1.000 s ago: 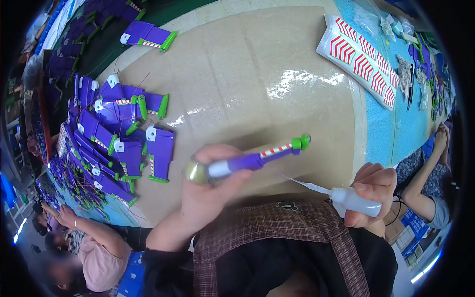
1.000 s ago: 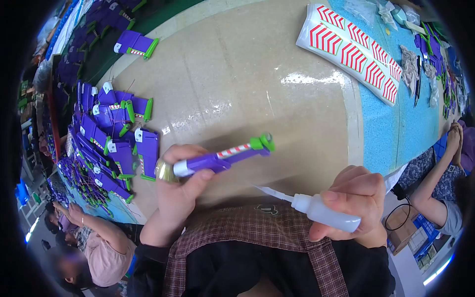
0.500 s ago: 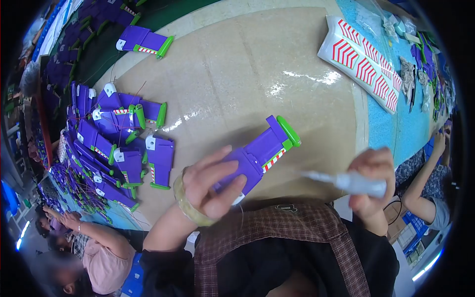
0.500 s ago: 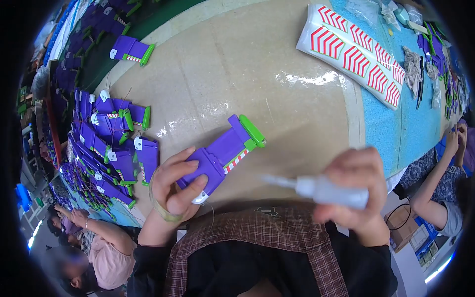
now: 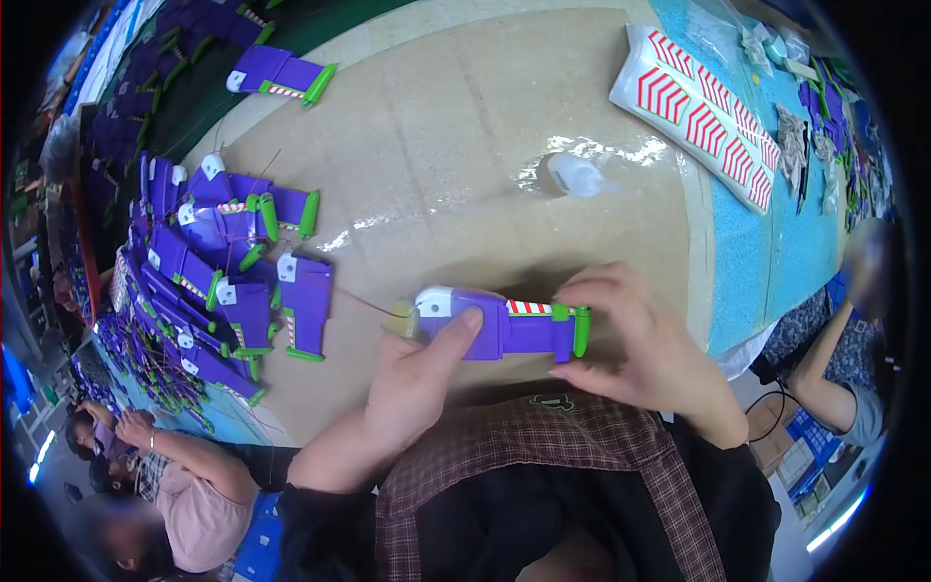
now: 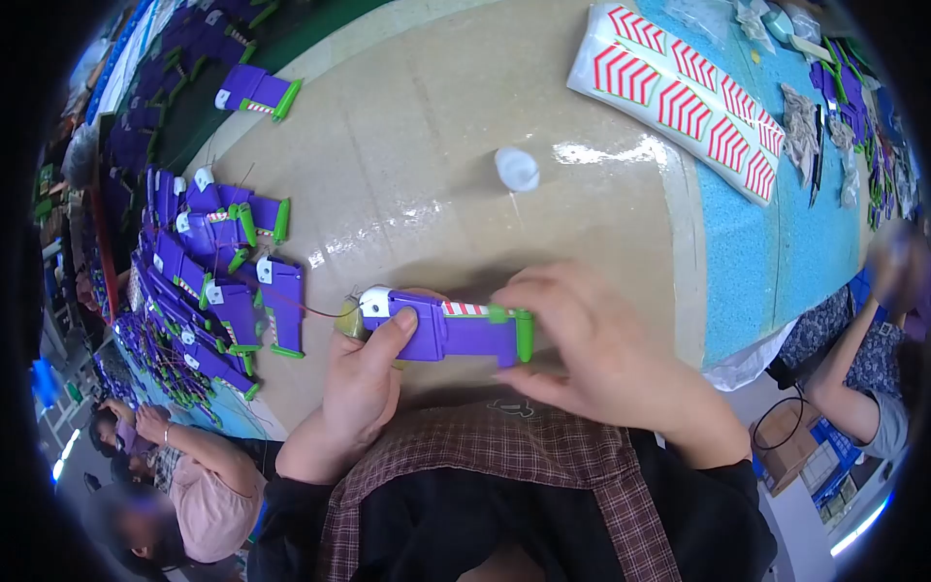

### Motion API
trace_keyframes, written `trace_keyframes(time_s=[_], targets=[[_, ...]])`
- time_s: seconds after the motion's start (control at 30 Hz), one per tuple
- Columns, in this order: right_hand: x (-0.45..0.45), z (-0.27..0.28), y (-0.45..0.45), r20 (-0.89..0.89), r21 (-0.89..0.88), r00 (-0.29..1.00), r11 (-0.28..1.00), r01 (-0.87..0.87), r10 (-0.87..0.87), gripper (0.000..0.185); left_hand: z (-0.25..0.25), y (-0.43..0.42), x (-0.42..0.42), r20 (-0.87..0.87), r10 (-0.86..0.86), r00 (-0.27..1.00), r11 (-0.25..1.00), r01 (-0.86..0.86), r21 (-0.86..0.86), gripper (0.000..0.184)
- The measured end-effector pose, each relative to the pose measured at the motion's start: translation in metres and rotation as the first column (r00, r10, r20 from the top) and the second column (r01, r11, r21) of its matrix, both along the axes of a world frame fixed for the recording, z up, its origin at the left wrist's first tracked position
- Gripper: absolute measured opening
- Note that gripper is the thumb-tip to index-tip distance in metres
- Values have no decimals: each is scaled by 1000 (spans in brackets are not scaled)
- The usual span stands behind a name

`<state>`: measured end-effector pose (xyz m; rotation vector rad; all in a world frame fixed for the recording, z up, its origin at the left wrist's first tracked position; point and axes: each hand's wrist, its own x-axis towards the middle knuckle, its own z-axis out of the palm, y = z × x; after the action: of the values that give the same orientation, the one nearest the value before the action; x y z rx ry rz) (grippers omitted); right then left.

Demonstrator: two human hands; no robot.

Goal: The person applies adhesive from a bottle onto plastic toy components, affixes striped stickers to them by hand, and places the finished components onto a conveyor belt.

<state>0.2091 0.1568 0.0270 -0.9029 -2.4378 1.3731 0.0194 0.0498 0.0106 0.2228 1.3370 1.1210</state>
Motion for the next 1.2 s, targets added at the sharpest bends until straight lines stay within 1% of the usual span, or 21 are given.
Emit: trace_keyframes(time_s=[0.07, 0.2, 0.27, 0.37, 0.4, 0.43, 0.5, 0.53, 0.57, 0.6, 0.63, 0.7, 0.73, 0.87, 0.93, 0.97, 1.0, 1.07, 1.1, 1.17, 1.2], targets=[[-2, -11, -9, -161, 56, 986, 998, -42, 51, 55, -2, 1, 7, 51, -23, 998, 1000, 23, -3, 14], [-3, -38, -13, -295, 115, 954, 993, -17, 51, 51, -12, 1, 16, -63, -116, 991, 990, 121, 74, 16], [-4, -43, -18, -359, 198, 933, 976, 86, -9, 50, -14, 2, 14, -98, -119, 988, 984, 131, 124, 19], [-1, -42, -13, -367, 111, 930, 992, 62, -17, 51, -16, 10, 8, -126, -207, 970, 961, 226, 159, 25], [8, -38, 10, -343, -9, 936, 996, -83, 75, 50, -13, 11, 7, -130, -281, 951, 947, 297, 126, 24], [19, -33, 32, -250, 177, 968, 982, 67, -21, 49, -9, 11, 6, -133, -359, 924, 926, 371, 78, 24], [29, -20, 68, -123, 502, 916, 772, 389, -382, 53, -3, 14, 3, -79, -354, 932, 930, 360, 73, 23], [37, -23, 93, -46, 752, 878, 563, 345, -477, 58, -2, 14, 1, -56, -250, 967, 965, 253, 65, 23], [44, -26, 110, 9, 807, 867, 515, 287, -498, 58, -2, 13, -2, -37, -139, 990, 988, 141, 54, 23], [53, -33, 117, 186, 835, 848, 535, 130, -497, 54, -6, 12, -7, -33, -112, 993, 992, 114, 58, 24], [57, -37, 118, 187, 835, 847, 535, 130, -497, 54, -6, 12, -9, -32, -112, 993, 992, 114, 59, 24], [62, -41, 117, 76, 749, 889, 615, 249, -452, 47, -6, 9, -11, -36, -15, 999, 999, 16, 49, 25], [60, -41, 114, -21, 760, 893, 573, 307, -450, 33, -7, 7, -12, -8, -11, 1000, 999, 11, 36, 26], [67, -15, 89, -137, 809, 867, 451, 377, -479, 20, 1, 3, -12, -89, 17, 996, 997, -9, 82, 26], [59, 25, 55, 108, 672, 796, 634, 382, -595, 18, 14, -4, -21, -107, 125, 986, 967, -96, 236, 26], [57, 39, 36, 258, 423, 767, 782, 457, -588, 16, 15, -12, -30, -89, 136, 987, 961, -109, 256, 33], [54, 49, 30, 405, 96, 855, 945, 313, -324, 13, 22, -15, -34, -11, 124, 992, 950, -116, 289, 36], [32, 30, 14, 216, -290, 976, 955, 54, 10, 14, 27, -18, -35, 52, 110, 993, 946, -121, 301, 39], [11, 11, -6, 31, -261, 999, 965, 25, -18, 17, 26, -18, -28, 153, 131, 980, 932, -174, 318, 42], [-24, -14, -33, -55, -319, 997, 946, -65, 50, 19, 18, -12, -7, 247, 268, 931, 911, -329, 249, 40], [-43, -14, -36, 83, -348, 985, 931, -111, 149, 18, 4, -6, 1, 204, 327, 923, 910, -366, 195, 36]])
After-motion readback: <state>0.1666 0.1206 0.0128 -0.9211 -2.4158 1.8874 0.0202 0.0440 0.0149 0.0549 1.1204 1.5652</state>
